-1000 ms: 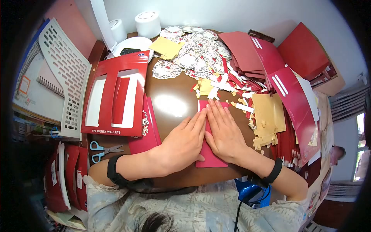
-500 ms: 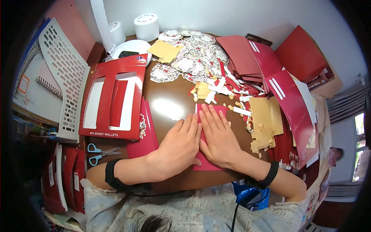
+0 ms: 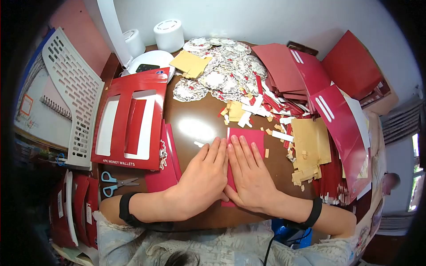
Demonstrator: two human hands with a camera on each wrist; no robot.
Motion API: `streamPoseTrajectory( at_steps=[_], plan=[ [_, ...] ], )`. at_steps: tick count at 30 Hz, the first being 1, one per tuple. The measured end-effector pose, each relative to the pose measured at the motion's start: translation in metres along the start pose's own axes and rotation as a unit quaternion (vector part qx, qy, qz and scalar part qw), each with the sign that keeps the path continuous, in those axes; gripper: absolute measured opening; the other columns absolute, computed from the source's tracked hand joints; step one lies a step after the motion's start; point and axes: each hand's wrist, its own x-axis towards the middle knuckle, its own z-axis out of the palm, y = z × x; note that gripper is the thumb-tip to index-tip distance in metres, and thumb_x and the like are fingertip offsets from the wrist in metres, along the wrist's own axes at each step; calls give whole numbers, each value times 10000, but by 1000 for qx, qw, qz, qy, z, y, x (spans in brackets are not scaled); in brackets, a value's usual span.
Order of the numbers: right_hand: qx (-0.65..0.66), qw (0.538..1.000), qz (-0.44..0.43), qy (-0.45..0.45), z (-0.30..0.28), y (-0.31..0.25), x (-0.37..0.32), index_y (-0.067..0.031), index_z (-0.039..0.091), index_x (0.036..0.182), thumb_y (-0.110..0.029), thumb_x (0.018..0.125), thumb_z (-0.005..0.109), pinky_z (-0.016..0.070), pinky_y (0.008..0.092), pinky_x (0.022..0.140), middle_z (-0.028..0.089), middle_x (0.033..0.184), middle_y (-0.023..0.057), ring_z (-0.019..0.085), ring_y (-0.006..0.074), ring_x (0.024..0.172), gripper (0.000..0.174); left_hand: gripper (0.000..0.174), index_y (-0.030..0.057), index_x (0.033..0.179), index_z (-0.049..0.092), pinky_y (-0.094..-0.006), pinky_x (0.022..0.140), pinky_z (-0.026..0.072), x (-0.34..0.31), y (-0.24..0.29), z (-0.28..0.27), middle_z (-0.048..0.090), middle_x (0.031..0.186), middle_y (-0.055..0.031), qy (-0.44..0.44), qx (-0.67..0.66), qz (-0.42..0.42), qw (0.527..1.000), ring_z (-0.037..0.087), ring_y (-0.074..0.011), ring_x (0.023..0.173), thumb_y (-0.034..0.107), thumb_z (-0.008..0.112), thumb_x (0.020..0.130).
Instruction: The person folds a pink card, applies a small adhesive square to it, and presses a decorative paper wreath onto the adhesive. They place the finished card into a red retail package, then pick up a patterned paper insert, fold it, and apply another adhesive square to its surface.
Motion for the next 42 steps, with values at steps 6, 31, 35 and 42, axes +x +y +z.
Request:
streamPoseTrajectory(
  at_steps=[6,31,35,42],
  plan=[
    [2,1000,0,1,0,2,0,142,305,1464,-458,905,554,145,506,1220,284,1544,312,221,417,1481,858,967,-170,1357,458,-453,1152,321,-1,0,1,438,1455,-289,6,5,1,1000,383,-379,1405,524,738,744],
    [282,945,143,84,-60,30,-32,29,382,1405,-60,853,698,475,410,1019,417,1389,202,483,329,1276,643,1006,-184,1340,464,-446,1144,335,0,-4,-5,442,1429,-324,-7,-2,24,1000,414,-393,1377,595,708,753],
    [438,868,233,24,-44,35,-47,6,370,1402,-23,866,708,549,334,913,407,1396,157,572,235,1167,634,996,-188,1339,461,-435,1147,334,0,-4,-5,444,1424,-330,-7,1,28,1000,413,-397,1378,585,707,762],
    [618,721,307,66,-52,22,-36,-18,398,1383,18,896,674,550,295,875,501,1303,123,580,156,1118,562,982,-192,1332,460,-437,1138,347,1,-4,-3,446,1419,-338,5,-10,35,999,429,-402,1365,572,711,769]
  ],
)
